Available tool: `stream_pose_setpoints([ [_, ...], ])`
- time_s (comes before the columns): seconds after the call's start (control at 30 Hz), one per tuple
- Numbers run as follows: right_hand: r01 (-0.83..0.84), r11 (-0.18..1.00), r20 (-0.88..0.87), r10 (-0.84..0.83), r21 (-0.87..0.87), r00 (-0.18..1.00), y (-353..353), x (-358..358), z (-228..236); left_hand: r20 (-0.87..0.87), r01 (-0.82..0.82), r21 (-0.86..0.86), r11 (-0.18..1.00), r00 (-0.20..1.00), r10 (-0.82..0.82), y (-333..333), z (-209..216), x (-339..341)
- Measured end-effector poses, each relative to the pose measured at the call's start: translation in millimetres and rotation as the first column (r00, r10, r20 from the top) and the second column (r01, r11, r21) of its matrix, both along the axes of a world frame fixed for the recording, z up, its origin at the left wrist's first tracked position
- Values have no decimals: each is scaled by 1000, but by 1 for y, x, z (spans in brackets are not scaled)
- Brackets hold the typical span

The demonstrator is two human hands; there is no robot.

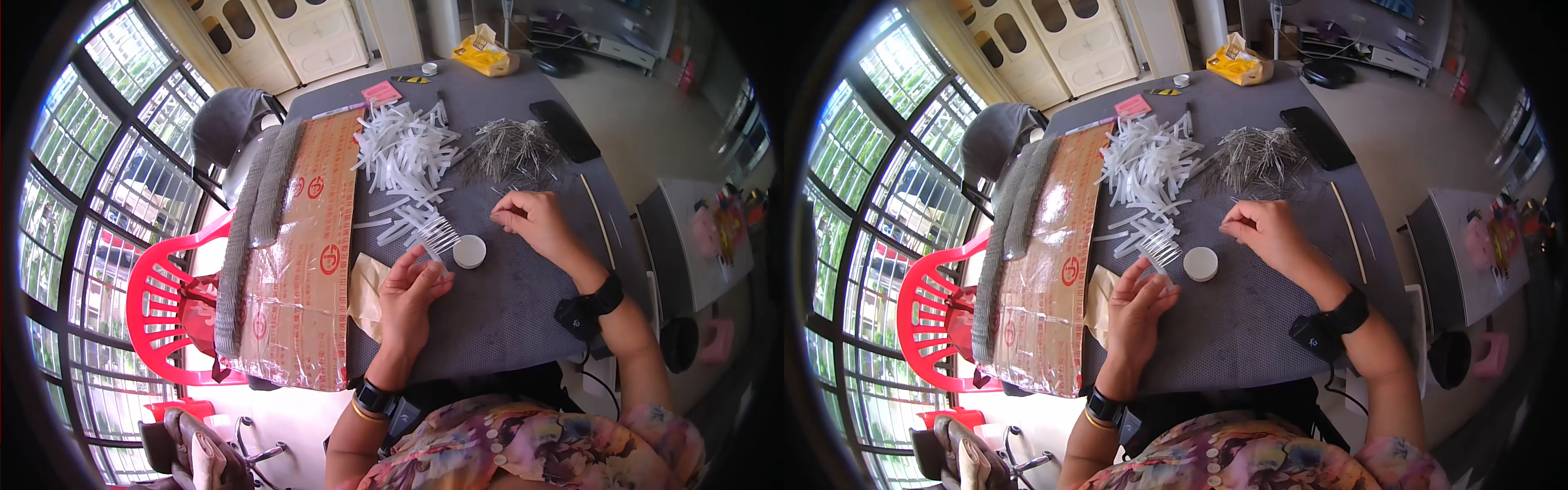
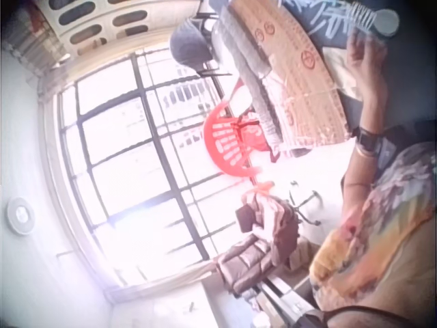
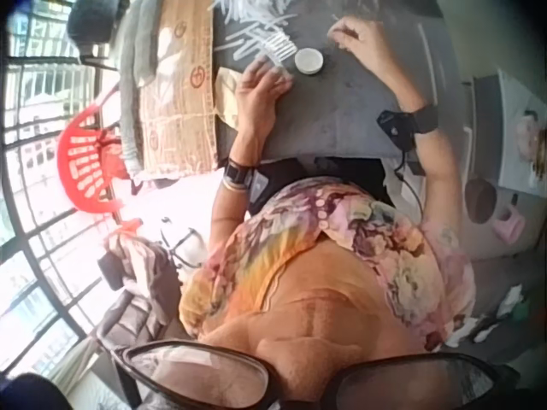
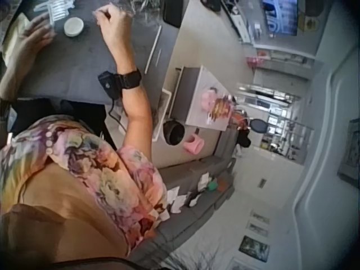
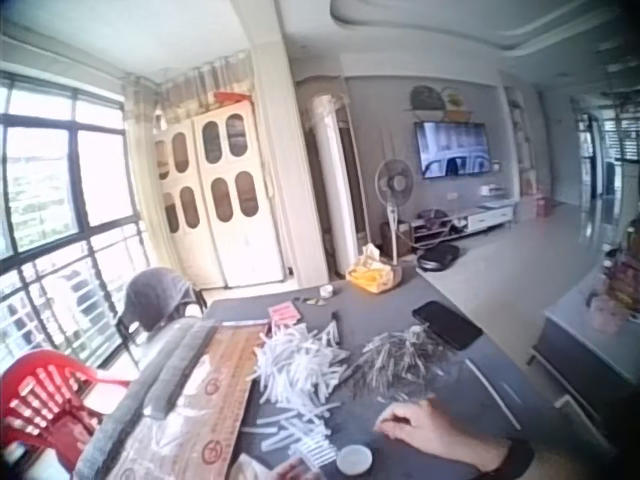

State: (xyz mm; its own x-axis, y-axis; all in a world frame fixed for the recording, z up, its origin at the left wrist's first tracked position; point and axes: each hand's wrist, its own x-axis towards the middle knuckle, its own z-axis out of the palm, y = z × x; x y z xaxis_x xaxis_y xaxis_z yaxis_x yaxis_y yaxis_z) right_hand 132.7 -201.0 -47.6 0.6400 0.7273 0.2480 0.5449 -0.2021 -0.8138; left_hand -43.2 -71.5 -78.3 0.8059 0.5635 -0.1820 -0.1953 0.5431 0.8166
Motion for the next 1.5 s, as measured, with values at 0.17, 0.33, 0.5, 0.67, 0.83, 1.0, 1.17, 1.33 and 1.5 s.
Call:
stream_pose_setpoints([
  [0.17, -141, 983, 174, 119, 119, 978, 11, -23, 1, -6, 4, -17, 1000, 1000, -4, 0, -2, 0],
  [0.33, -225, 971, 468, 163, 80, 869, 14, -24, -8, 2, 25, -30, 999, 1000, -25, 0, -1, 0],
  [0.5, -224, 968, 417, 157, 117, 895, 12, -24, -4, 5, 54, -19, 998, 999, -54, 2, -1, -1],
  [0.67, -172, 980, 351, 127, 100, 928, 12, -21, -8, -7, 51, -24, 998, 999, -51, 2, -1, -1],
  [0.83, -205, 978, 481, 162, 38, 862, 13, -26, -7, 14, 53, -44, 998, 999, -53, 1, 0, -2],
  [1.0, -211, 973, 492, 138, 96, 860, 12, -25, -2, 25, 65, -36, 997, 998, -64, 1, 1, -1],
  [1.17, -146, 953, -292, 224, 265, 930, 6, -31, 3, 38, 79, -33, 996, 996, -78, 1, -2, -2],
  [1.33, -178, 927, -369, 300, 331, 880, 8, -47, -3, 46, 103, -56, 993, 994, -100, 1, -2, -1],
  [1.5, -181, 946, -232, 246, 270, 941, 12, -49, -4, 54, 118, -44, 992, 992, -115, 1, -3, -1],
])
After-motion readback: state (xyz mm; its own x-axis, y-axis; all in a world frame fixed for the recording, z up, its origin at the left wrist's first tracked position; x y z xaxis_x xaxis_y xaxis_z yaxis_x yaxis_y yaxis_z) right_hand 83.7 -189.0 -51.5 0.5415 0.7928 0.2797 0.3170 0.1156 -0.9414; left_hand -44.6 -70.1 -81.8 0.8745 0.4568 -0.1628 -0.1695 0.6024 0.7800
